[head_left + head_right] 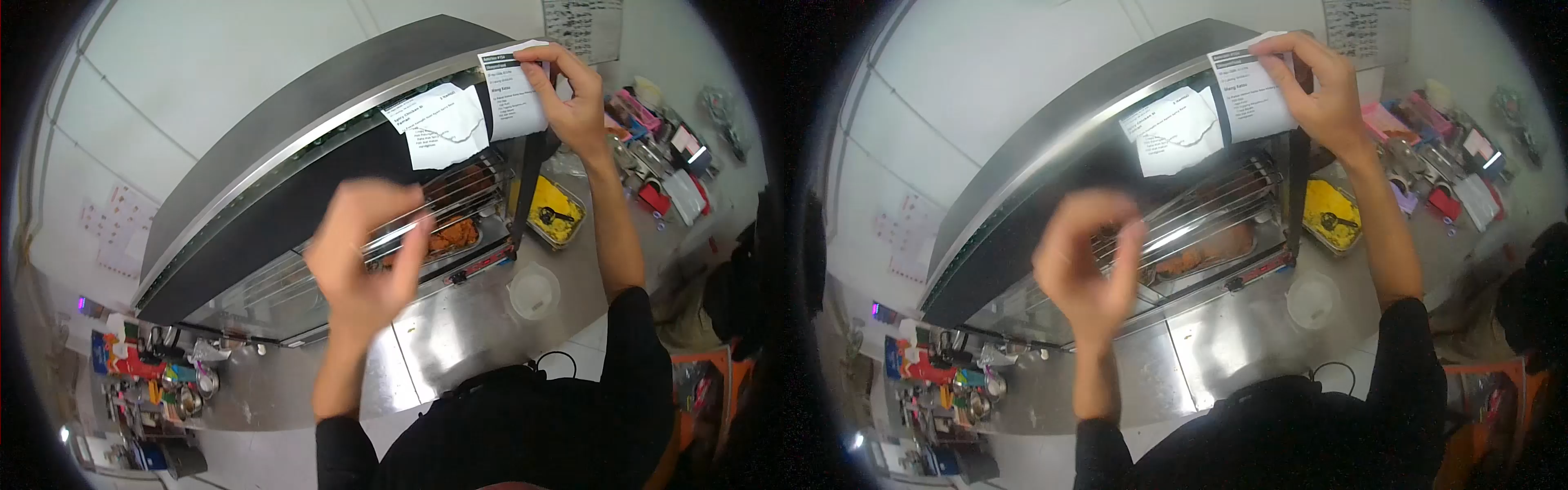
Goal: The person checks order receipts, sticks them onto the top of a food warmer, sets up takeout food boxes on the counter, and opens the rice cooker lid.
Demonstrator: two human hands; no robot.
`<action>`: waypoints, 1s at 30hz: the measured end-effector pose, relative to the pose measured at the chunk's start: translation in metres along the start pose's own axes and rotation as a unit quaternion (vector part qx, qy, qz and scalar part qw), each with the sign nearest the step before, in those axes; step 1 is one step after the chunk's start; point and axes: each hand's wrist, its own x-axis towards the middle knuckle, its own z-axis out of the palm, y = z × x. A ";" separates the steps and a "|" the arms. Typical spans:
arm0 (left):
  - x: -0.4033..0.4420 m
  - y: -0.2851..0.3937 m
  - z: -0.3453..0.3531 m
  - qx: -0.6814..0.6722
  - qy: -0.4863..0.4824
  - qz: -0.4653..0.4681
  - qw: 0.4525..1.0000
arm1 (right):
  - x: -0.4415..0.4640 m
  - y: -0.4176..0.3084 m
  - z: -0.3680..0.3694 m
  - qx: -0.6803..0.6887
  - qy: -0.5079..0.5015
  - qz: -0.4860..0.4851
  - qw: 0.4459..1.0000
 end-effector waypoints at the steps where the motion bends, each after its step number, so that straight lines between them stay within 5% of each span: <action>1: 0.026 -0.002 0.007 -0.051 0.031 -0.004 0.998 | 0.003 0.001 0.004 -0.017 0.013 -0.034 0.999; 5: 0.084 -0.029 0.019 0.109 -0.100 0.086 0.985 | 0.007 0.009 0.018 -0.096 0.050 -0.135 0.985; 11: 0.071 -0.059 0.024 0.264 -0.116 0.199 0.937 | 0.001 0.004 0.026 -0.163 0.084 -0.148 0.972; 24: 0.031 -0.062 -0.076 0.342 -0.090 0.146 0.924 | -0.003 -0.063 0.060 -0.163 -0.099 -0.220 0.957; 30: 0.016 -0.068 -0.101 0.352 -0.088 0.153 0.919 | -0.003 -0.086 0.077 -0.193 -0.106 -0.200 0.955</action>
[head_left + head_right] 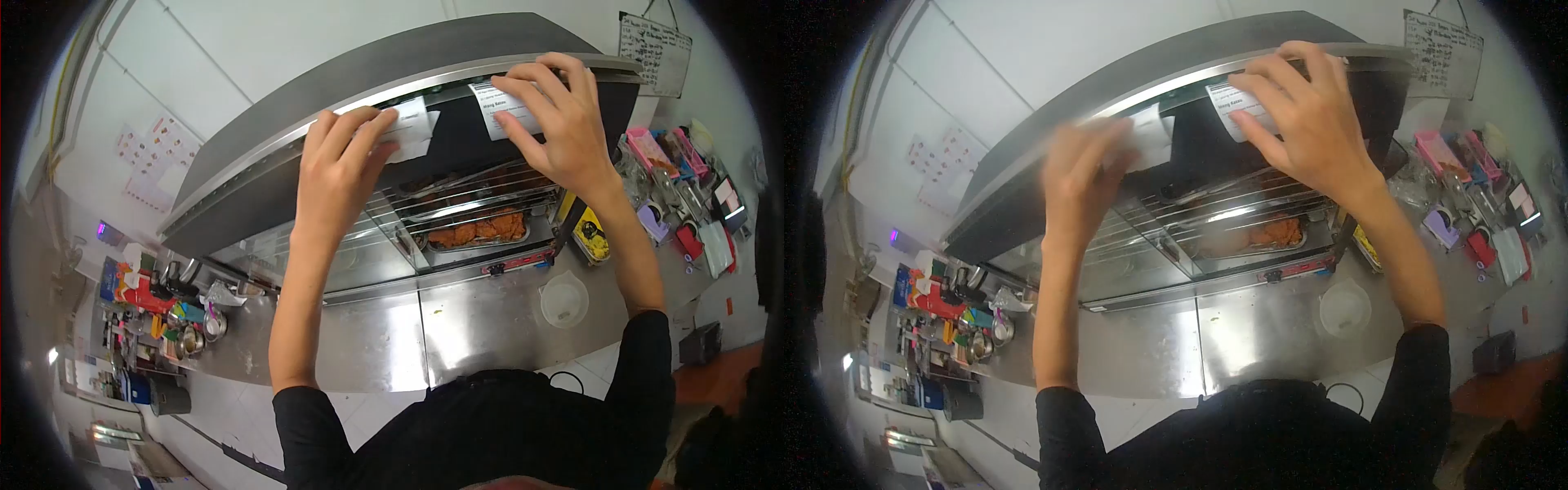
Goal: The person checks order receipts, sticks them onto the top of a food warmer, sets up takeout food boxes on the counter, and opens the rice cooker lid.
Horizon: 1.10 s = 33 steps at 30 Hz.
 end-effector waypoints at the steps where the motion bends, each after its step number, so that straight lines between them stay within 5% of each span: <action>1: -0.002 0.000 0.001 0.001 0.009 0.000 1.000 | 0.002 -0.004 0.000 0.002 0.000 -0.004 1.000; 16: -0.010 -0.004 0.009 -0.046 0.081 0.003 0.996 | -0.005 -0.014 -0.006 -0.028 0.014 0.044 0.999; 20: -0.031 0.012 0.011 0.045 0.237 -0.040 0.970 | 0.017 -0.038 -0.007 -0.003 0.043 0.008 0.999; 24: -0.048 0.049 0.016 -0.112 0.227 -0.350 0.902 | 0.048 -0.055 0.020 0.084 0.026 -0.060 0.994; 28: -0.044 0.053 0.020 -0.209 0.160 -0.425 0.866 | 0.059 -0.060 0.034 0.137 -0.001 -0.051 0.989; 33: -0.044 0.053 0.027 -0.459 0.185 -0.498 0.712 | 0.061 -0.057 0.036 0.158 -0.009 -0.047 0.986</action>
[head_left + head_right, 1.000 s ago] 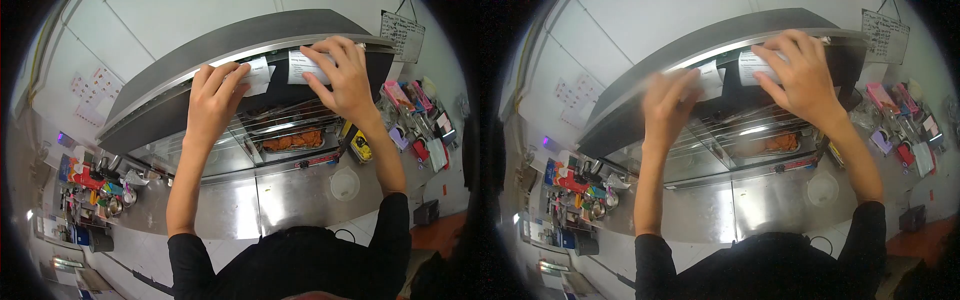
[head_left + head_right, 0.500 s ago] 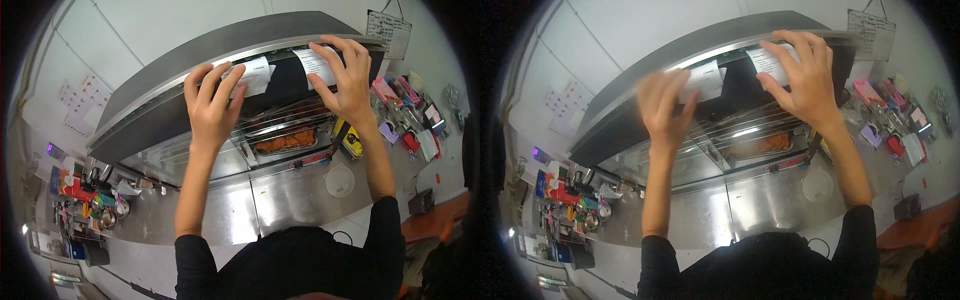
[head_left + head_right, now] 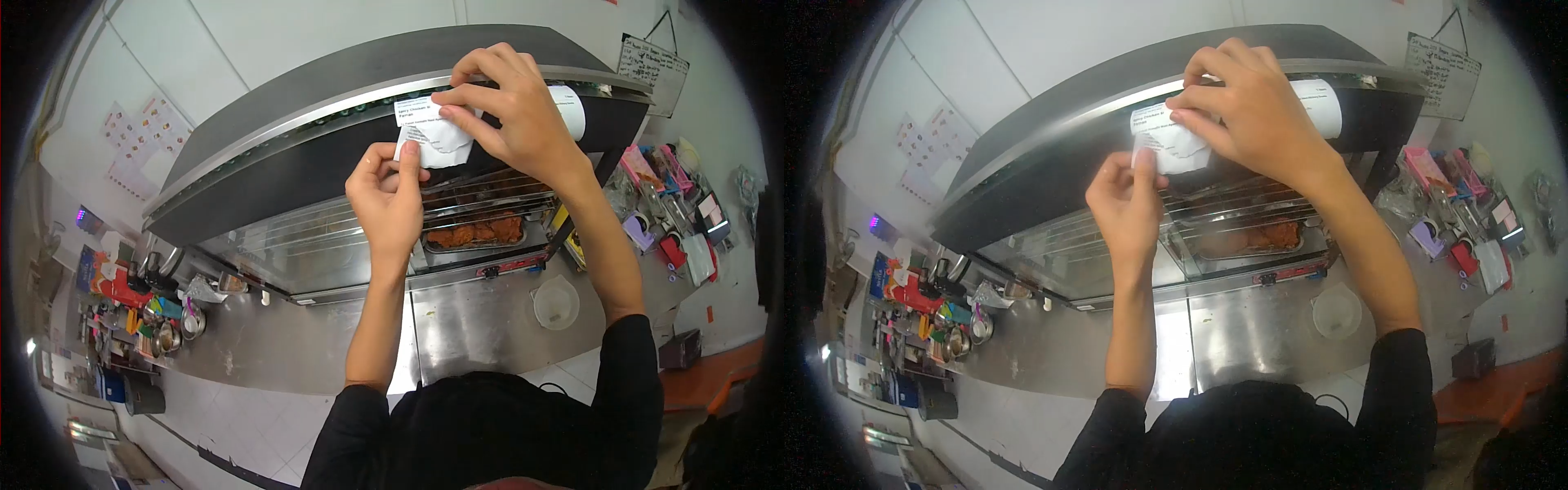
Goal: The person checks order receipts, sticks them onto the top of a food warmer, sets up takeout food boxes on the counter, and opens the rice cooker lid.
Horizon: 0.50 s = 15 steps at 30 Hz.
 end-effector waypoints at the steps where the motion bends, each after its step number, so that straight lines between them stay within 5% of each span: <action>1: -0.003 -0.001 0.001 -0.021 0.000 -0.013 1.000 | 0.000 0.001 0.000 0.005 -0.002 0.003 1.000; 15: -0.019 -0.019 0.004 -0.113 -0.011 -0.033 0.993 | -0.001 0.008 0.003 0.018 0.004 -0.007 1.000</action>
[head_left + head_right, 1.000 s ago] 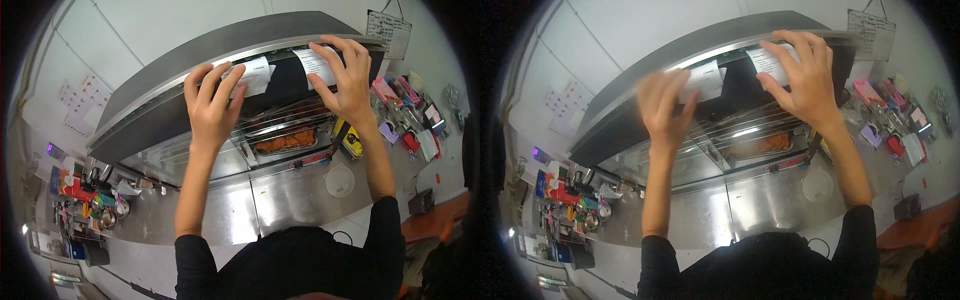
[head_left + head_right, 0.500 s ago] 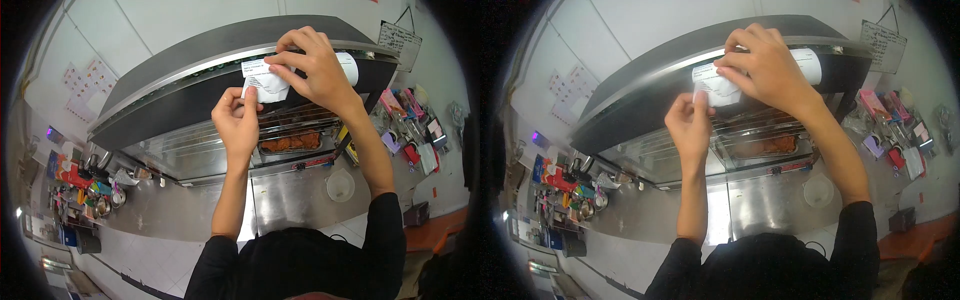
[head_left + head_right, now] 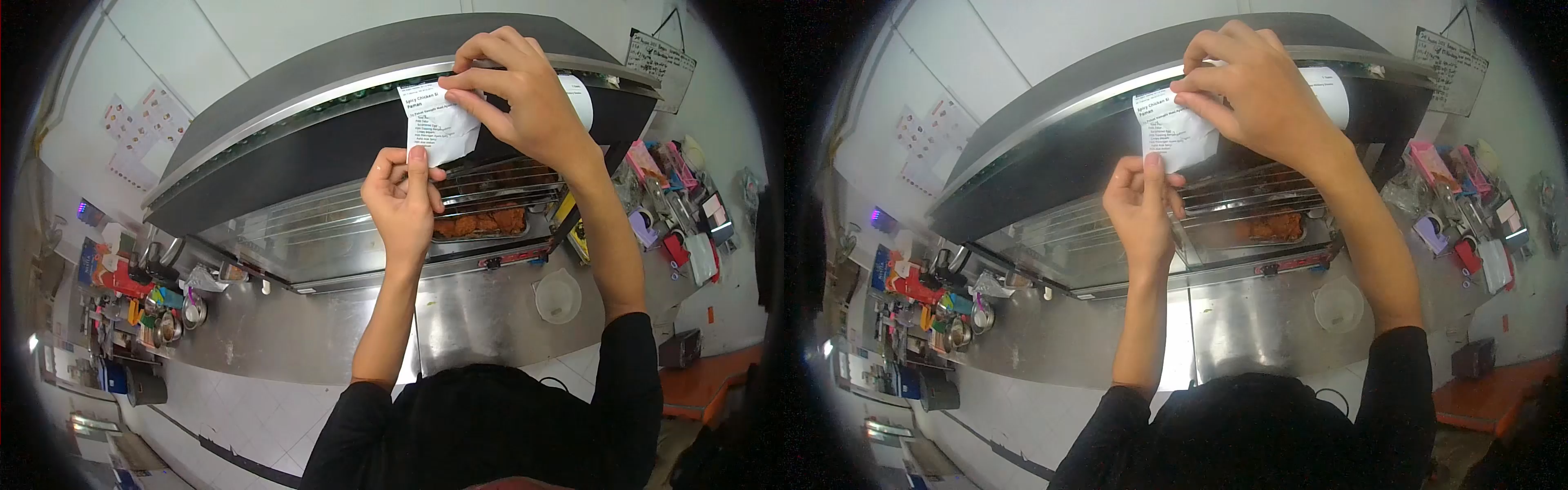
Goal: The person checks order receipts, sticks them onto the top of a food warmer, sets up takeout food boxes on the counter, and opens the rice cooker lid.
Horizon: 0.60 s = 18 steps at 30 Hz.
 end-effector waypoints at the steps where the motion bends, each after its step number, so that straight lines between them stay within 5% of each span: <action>1: 0.000 0.000 0.002 -0.007 0.004 0.002 1.000 | 0.000 0.000 0.000 -0.001 -0.002 0.001 1.000; 18: -0.003 -0.003 -0.001 0.020 0.018 0.003 1.000 | 0.006 -0.006 -0.009 -0.004 -0.025 -0.016 1.000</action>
